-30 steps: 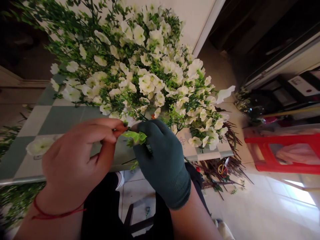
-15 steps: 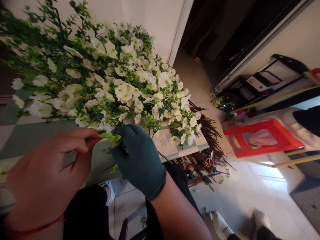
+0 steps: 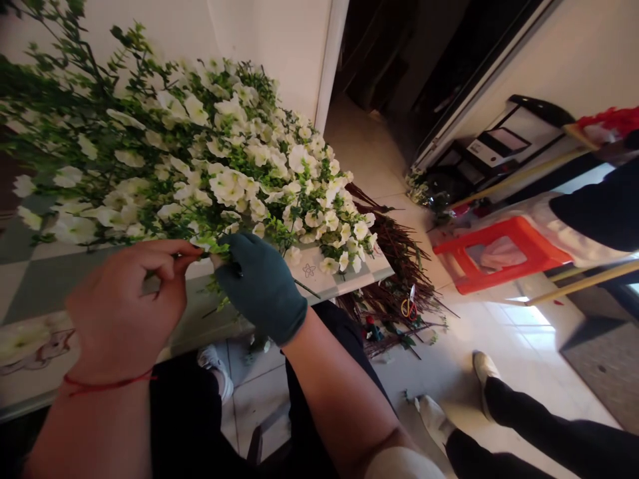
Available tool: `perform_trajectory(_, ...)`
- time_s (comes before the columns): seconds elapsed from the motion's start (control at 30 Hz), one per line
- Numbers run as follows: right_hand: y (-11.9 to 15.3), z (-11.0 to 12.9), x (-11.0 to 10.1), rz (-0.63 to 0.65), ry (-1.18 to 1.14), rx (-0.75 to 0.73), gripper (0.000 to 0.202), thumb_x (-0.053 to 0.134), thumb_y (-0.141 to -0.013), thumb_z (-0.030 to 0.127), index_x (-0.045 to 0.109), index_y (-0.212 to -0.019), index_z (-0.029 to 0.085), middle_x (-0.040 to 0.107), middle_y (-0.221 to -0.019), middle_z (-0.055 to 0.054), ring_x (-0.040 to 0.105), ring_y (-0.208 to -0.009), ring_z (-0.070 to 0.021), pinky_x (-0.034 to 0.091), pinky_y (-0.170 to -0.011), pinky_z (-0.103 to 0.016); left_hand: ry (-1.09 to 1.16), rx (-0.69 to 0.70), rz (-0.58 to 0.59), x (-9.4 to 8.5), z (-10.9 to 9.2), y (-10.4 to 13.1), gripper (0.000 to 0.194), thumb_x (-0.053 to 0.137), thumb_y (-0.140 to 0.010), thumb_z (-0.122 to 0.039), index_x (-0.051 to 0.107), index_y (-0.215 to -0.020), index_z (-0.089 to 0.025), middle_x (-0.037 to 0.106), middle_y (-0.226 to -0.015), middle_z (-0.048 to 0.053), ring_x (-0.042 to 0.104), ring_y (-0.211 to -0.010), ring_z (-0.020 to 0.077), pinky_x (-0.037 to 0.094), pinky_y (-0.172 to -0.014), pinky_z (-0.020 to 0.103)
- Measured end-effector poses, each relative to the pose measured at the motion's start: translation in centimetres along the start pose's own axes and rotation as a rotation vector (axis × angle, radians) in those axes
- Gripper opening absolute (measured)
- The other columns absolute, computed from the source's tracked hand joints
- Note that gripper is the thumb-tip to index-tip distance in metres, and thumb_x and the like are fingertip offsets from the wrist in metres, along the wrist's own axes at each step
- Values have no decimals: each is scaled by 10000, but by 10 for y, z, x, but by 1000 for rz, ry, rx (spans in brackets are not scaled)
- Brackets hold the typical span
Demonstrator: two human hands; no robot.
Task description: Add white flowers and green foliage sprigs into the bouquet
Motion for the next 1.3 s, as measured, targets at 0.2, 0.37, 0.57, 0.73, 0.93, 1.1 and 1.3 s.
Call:
perform_trajectory(0.2, -15, 5, -1, -12, -29, -11, 204, 616, -1061, 315, 761, -1084, 174, 818, -1079, -111, 765, -1025, -235, 577, -946, -339, -18, -16, -10, -5, 1, -13, 345, 668, -943, -15, 450, -806, -244, 873, -1104, -25, 833, -1005, 212, 528, -719, 307)
perform_trajectory(0.37, -46, 14, -4, 20, -33, -5, 186, 636, -1041, 275, 765, -1132, 178, 827, -1137, -114, 760, -1061, -231, 564, -977, -341, -61, -51, 13, -12, 8, -41, 276, 656, -941, -49, 482, -856, -246, 868, -1138, -7, 808, -965, 210, 496, -728, 323)
perform_trajectory(0.57, -96, 13, -3, 44, 8, -46, 136, 673, -999, 286, 732, -940, 178, 790, -960, -101, 692, -897, -217, 508, -853, -338, -78, -142, 92, -5, 29, -74, 216, 582, -934, -54, 508, -895, -254, 852, -1144, 24, 754, -919, 235, 468, -744, 347)
perform_trajectory(0.73, -98, -6, 24, 54, 9, -36, 143, 660, -995, 299, 739, -978, 182, 802, -1013, -120, 689, -922, -228, 510, -895, -346, 51, -273, 121, 16, 54, -61, 210, 508, -927, -45, 516, -881, -250, 828, -1155, 59, 758, -1001, 242, 517, -839, 359)
perform_trajectory(0.93, -75, -30, 47, -3, -12, 77, 205, 596, -1002, 303, 744, -1003, 162, 789, -995, -143, 683, -888, -242, 518, -878, -360, 197, -345, 123, 42, 68, -41, 221, 470, -952, -36, 508, -899, -247, 805, -1159, 65, 771, -1110, 209, 575, -945, 341)
perform_trajectory(1.1, -65, -36, 46, -67, -7, 124, 232, 568, -1003, 332, 746, -1021, 183, 777, -938, -111, 659, -821, -233, 511, -802, -348, 245, -364, 150, 49, 69, -40, 188, 510, -988, -78, 511, -918, -253, 799, -1181, 78, 778, -1103, 220, 594, -946, 364)
perform_trajectory(1.3, -62, -40, 51, -82, 37, 110, 229, 573, -1016, 341, 748, -1031, 194, 789, -975, -113, 671, -845, -233, 503, -798, -339, 331, -414, 206, 53, 77, -39, 184, 498, -986, -93, 494, -901, -256, 806, -1135, 74, 789, -1048, 224, 613, -890, 376)
Point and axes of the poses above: each hand's wrist, its own y-axis away from the middle knuckle, its own x-axis out of the palm, z = x × y, the point moved 7 cm from there along -y, towards the middle knuckle
